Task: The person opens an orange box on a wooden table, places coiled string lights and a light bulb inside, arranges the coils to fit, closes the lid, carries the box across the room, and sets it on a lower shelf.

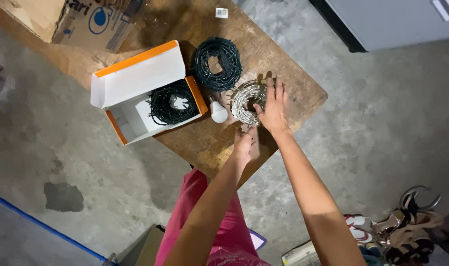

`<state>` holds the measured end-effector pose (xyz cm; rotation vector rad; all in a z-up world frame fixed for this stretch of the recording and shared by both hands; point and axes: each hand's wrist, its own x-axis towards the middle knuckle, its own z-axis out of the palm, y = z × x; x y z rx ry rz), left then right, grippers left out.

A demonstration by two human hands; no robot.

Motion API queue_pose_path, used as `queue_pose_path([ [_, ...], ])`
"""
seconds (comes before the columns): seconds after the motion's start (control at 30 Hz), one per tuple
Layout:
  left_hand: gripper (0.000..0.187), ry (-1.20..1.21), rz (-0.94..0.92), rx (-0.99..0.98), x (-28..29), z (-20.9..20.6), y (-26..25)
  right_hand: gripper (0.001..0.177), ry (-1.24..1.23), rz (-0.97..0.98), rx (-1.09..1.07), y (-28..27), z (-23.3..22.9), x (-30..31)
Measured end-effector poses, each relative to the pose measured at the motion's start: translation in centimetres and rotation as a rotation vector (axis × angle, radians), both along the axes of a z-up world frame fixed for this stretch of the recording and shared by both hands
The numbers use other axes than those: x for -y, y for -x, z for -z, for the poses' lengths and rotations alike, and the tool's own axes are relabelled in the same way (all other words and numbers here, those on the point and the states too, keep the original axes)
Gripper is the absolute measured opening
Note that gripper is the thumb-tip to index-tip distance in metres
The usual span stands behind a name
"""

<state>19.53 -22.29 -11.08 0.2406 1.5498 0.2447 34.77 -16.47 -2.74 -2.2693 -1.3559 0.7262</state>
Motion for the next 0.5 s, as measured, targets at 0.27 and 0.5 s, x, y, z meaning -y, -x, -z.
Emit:
queue_pose_path([
  [0.27,0.028,-0.044,-0.281,0.031,0.0,2.7,-1.6,0.102,0.187,-0.134,0.065,-1.2,2.7,-3.1],
  [0.5,0.063,-0.131,-0.403,0.097,-0.6,2.2,-2.3,0.088,0.153,-0.172,0.009,-1.2,3.4,-3.5],
])
